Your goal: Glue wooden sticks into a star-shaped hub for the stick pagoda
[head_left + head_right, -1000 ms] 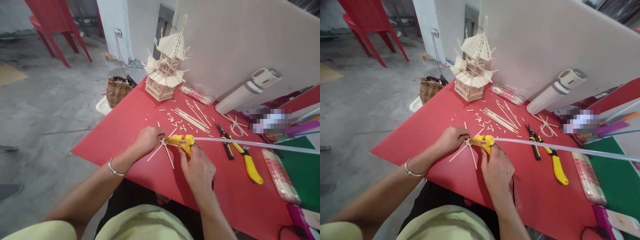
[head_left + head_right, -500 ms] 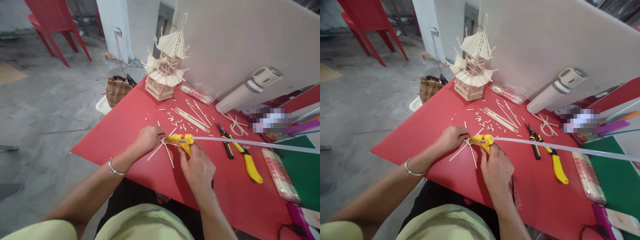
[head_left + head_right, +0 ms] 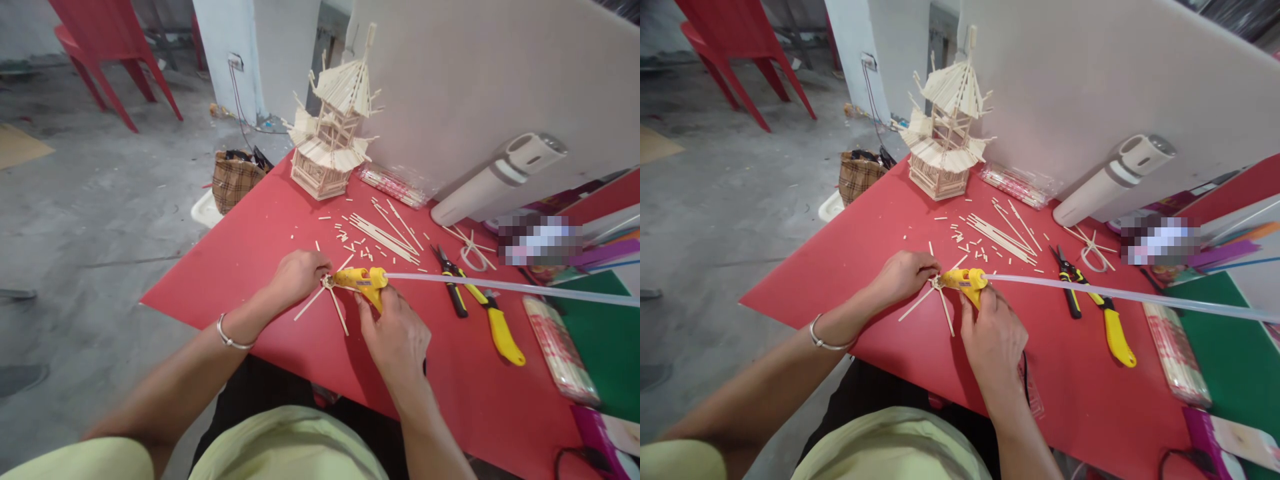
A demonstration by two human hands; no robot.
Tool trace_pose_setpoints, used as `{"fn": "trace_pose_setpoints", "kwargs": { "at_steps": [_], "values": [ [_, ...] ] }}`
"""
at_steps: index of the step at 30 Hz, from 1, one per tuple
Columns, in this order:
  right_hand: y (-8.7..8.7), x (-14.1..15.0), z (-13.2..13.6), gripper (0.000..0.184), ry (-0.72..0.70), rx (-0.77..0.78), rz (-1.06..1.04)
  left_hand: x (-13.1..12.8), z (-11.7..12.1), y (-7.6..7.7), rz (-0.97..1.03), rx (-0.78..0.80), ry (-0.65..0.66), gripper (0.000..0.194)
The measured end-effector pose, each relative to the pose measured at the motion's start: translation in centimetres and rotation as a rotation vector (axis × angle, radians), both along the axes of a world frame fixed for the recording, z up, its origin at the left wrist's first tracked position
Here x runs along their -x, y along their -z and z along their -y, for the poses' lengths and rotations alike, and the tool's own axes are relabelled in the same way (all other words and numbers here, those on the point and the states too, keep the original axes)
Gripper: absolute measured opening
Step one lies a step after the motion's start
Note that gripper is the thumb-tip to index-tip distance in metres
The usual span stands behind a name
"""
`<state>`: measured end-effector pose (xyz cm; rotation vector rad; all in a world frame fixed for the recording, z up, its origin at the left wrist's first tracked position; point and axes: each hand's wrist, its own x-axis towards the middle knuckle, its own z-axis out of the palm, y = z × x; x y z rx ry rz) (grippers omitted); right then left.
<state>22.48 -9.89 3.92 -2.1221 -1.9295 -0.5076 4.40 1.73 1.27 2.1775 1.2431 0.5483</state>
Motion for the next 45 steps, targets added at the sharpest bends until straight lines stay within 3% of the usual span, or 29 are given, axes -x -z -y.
{"fn": "trace_pose_setpoints", "kwargs": {
  "at_steps": [16,29,36,45],
  "values": [
    [-0.3,-0.1,0.1,0.040,-0.044,0.009,-0.060,0.0,-0.1,0.0,0.021,0.018,0.010,0.021],
    [-2.9,0.2,-1.3,0.033,-0.050,0.147,-0.071,0.2,-0.3,-0.1,-0.049,-0.035,0.000,0.024],
    [-3.0,0.1,-1.0,0.035,-0.033,0.174,-0.062,0.1,-0.7,0.7,0.000,0.000,0.009,0.024],
    [-2.9,0.2,-0.8,0.032,-0.062,0.153,-0.089,0.1,-0.5,0.2,-0.046,0.016,-0.008,0.024]
  ]
}}
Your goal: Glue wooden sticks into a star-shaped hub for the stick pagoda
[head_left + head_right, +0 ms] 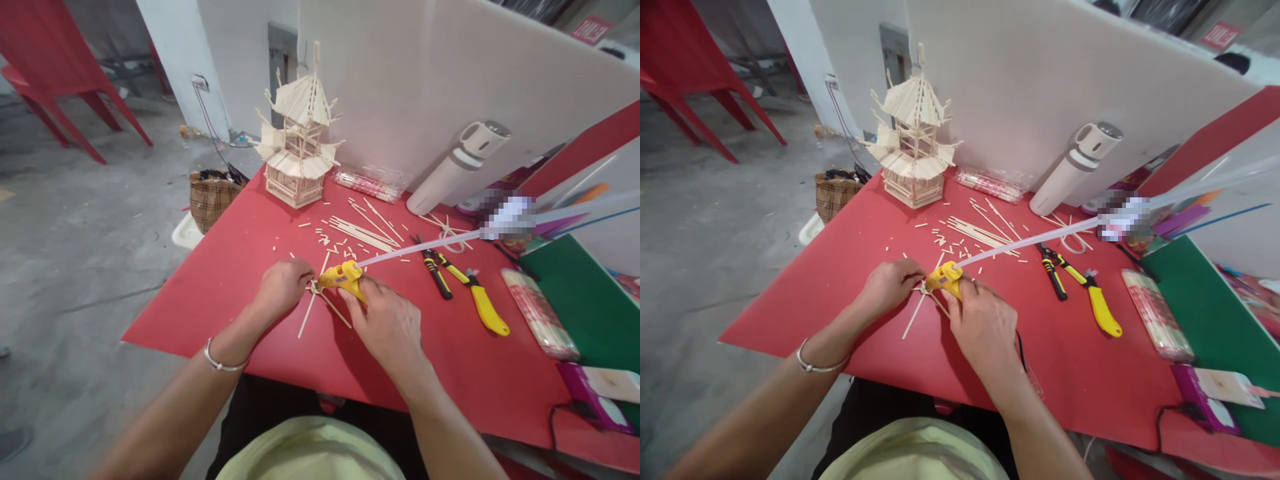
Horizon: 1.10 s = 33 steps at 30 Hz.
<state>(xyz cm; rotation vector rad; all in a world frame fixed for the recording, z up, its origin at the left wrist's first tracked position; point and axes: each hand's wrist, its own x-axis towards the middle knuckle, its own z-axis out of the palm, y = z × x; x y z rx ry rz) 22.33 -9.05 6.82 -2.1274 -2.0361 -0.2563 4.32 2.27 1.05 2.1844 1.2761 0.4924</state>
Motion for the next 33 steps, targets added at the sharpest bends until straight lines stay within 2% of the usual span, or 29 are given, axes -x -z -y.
{"fn": "trace_pose_setpoints", "kwargs": {
  "at_steps": [24,29,33],
  "values": [
    [0.38,-0.09,0.34,0.036,-0.004,-0.048,0.018,0.03,-0.05,0.45,0.048,-0.027,-0.004,0.021],
    [0.37,-0.06,0.34,0.037,0.001,-0.051,0.005,0.01,-0.16,0.58,0.155,-0.019,0.018,0.022],
    [0.37,-0.09,0.35,0.036,0.013,-0.042,0.014,-0.08,-0.17,0.40,0.186,0.035,-0.065,0.019]
  ]
}}
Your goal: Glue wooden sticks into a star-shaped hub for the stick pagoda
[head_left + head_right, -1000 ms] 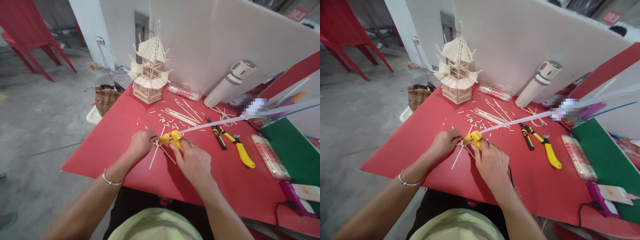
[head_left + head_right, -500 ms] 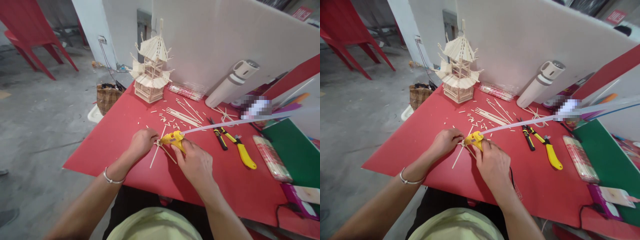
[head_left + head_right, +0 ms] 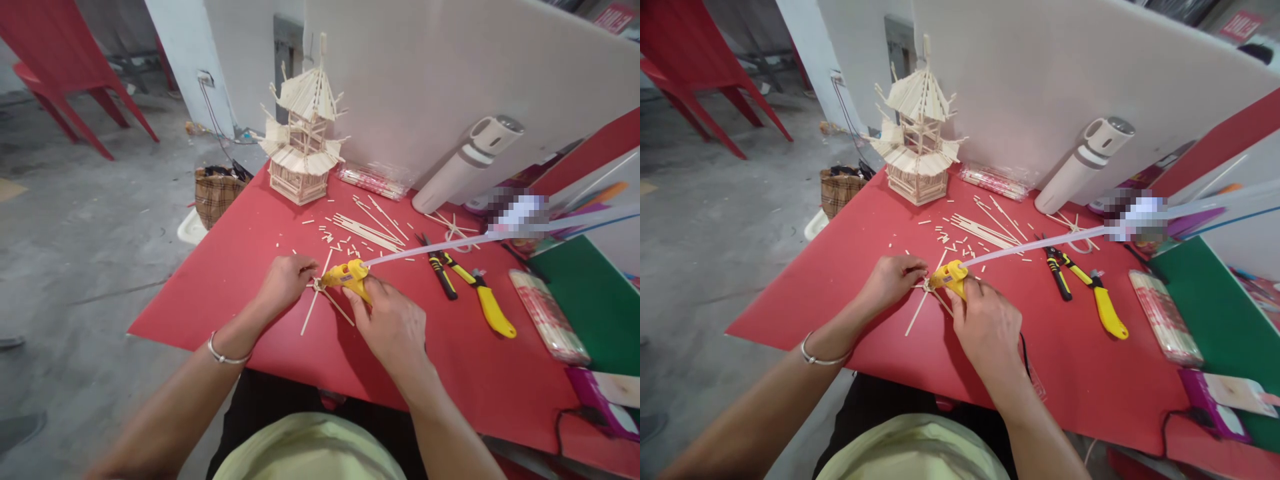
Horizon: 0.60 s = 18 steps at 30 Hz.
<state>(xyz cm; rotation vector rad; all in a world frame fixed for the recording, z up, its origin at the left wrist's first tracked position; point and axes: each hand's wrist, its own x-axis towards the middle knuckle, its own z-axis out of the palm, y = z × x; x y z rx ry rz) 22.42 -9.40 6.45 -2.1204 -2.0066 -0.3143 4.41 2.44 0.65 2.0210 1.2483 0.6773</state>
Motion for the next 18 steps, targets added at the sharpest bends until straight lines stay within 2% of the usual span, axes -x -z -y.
{"fn": "trace_pose_setpoints", "kwargs": {
  "at_steps": [12,18],
  "values": [
    [0.10,-0.04,-0.25,0.038,0.004,0.011,-0.001,-0.07,0.20,-0.62,-0.123,0.016,-0.004,0.020],
    [0.04,0.05,-0.26,0.036,0.005,0.005,-0.004,-0.16,0.23,-0.51,-0.069,0.008,0.038,0.019]
  ]
}}
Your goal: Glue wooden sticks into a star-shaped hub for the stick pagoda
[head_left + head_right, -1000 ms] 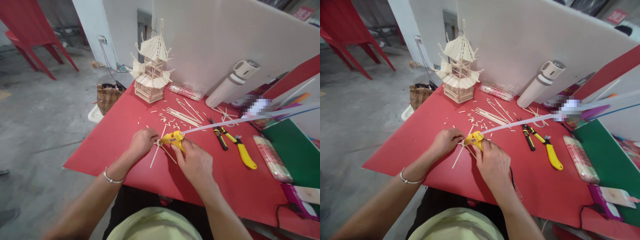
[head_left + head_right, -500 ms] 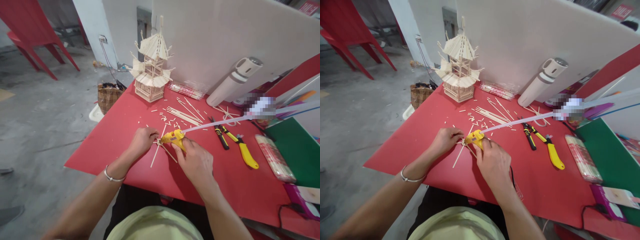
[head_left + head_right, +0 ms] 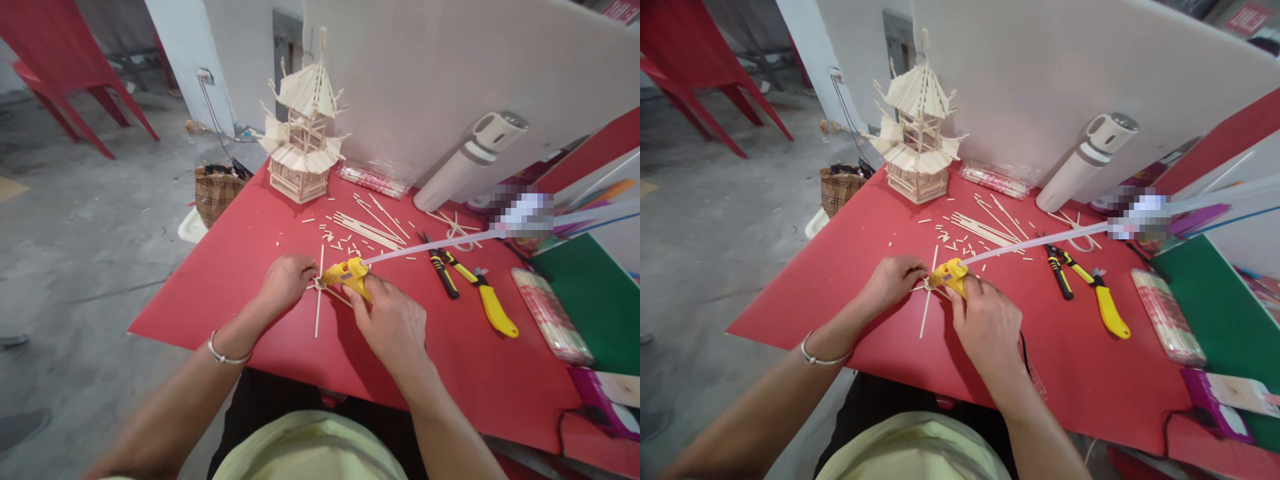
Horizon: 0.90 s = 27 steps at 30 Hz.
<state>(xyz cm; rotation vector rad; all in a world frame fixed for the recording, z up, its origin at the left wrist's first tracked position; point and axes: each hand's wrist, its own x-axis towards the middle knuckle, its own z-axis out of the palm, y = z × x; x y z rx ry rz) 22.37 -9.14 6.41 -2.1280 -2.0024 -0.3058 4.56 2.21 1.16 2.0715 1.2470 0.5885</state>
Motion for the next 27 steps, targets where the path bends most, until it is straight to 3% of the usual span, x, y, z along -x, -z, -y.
{"fn": "trace_pose_setpoints", "kwargs": {
  "at_steps": [9,20,27],
  "values": [
    [0.2,0.0,0.1,0.036,0.001,-0.033,-0.016,0.0,0.0,0.1,0.039,0.046,-0.037,0.020],
    [0.4,-0.2,0.3,0.034,-0.031,-0.058,-0.073,0.1,0.0,0.0,0.062,0.035,0.014,0.023],
    [1.6,-0.8,1.1,0.029,-0.091,-0.117,-0.166,-0.1,0.1,-0.1,0.079,0.057,-0.033,0.020]
  ]
}}
